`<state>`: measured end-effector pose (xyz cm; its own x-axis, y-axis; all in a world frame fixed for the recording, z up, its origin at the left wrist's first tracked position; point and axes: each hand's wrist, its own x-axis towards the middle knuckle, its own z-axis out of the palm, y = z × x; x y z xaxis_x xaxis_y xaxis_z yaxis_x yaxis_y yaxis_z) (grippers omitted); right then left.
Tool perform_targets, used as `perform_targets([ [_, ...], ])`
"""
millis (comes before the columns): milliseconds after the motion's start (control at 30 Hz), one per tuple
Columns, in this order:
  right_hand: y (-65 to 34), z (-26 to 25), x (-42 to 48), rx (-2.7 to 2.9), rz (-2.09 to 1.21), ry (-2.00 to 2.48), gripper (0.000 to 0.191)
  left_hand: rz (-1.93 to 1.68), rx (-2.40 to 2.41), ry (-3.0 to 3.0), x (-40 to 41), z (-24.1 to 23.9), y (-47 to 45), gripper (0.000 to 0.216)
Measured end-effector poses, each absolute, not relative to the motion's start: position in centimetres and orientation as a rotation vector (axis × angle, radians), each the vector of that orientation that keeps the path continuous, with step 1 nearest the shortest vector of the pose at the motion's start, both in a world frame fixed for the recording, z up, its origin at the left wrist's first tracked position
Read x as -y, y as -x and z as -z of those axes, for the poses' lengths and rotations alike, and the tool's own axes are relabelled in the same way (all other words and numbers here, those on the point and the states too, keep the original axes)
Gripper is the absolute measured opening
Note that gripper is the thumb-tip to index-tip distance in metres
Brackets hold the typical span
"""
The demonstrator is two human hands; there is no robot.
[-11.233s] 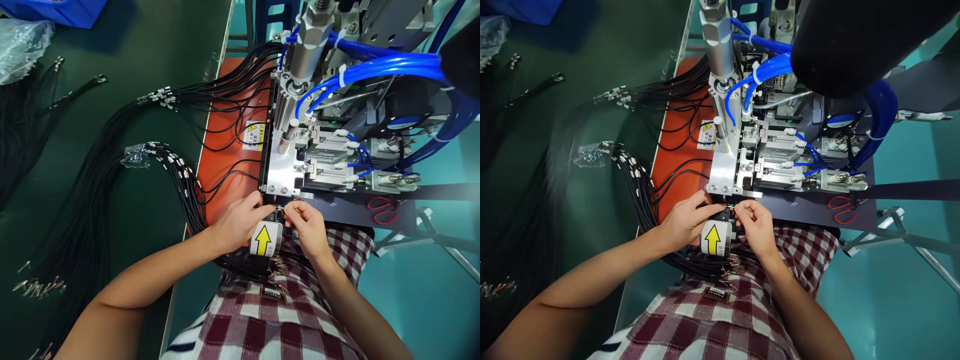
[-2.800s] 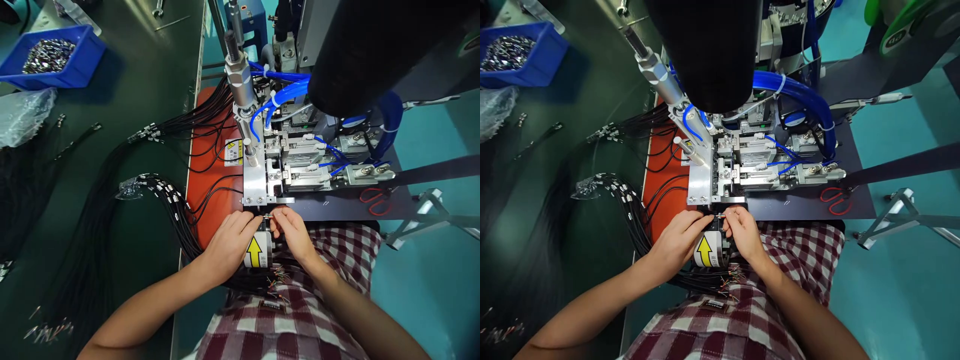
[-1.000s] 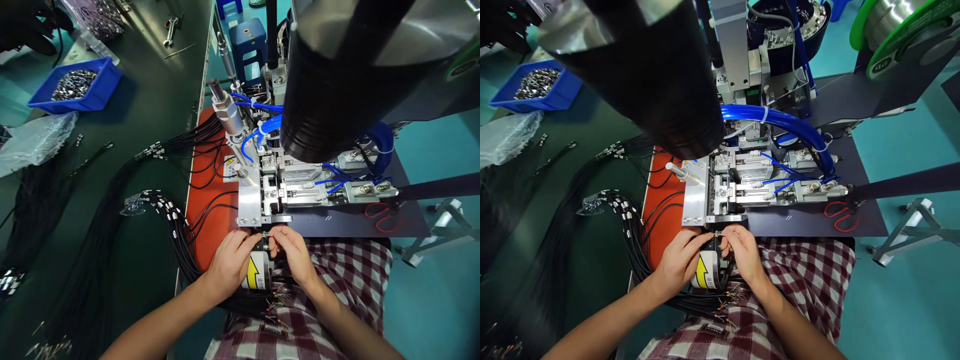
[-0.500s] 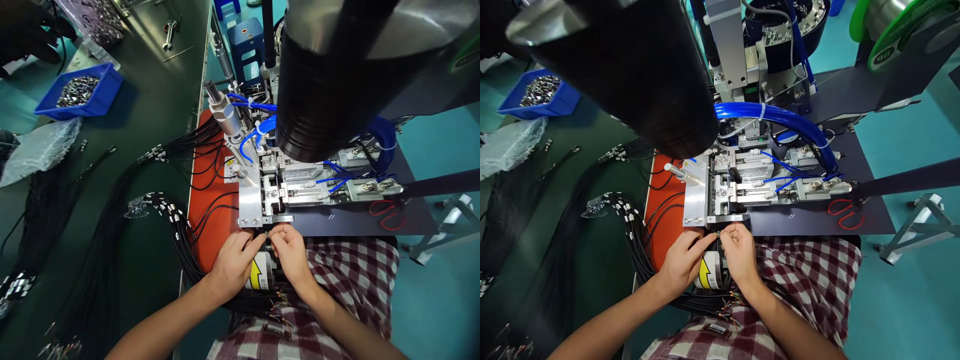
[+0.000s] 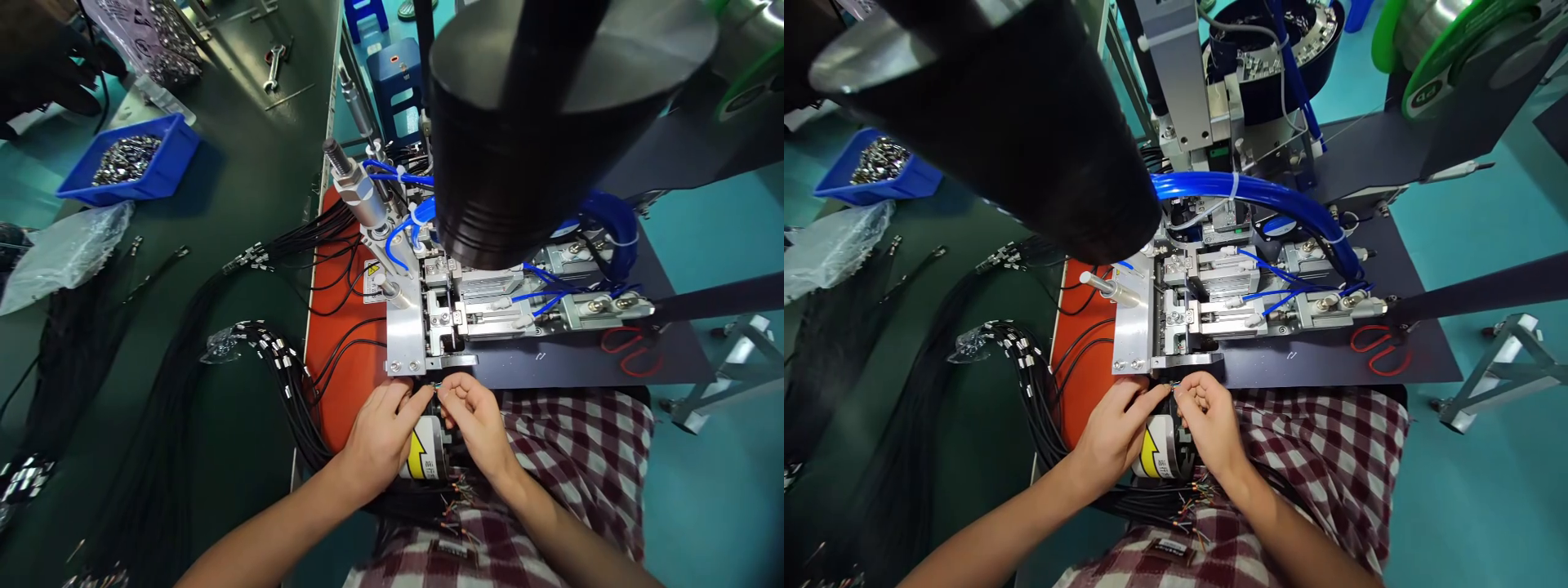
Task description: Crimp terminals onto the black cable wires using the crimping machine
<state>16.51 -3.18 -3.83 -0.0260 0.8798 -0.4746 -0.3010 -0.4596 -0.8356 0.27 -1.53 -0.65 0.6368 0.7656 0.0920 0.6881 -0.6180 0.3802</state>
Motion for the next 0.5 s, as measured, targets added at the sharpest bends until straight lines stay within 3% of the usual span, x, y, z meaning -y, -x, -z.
perform_targets([
  [167,-16.4,4.3,3.3,0.828,-1.447,1.362,0.017,-0.423,-1.166,-2.535,1.6,1.0,-0.1,0.039],
  [333,-17.2,4.1,3.2,0.750,-1.628,1.286,0.025,-0.456,-1.174,-2.491,1.6,1.1,-0.1,0.039],
  [500,-16.6,3.9,2.8,0.646,-1.605,1.303,0.029,-0.545,-1.235,-2.312,2.1,0.4,0.4,0.039],
])
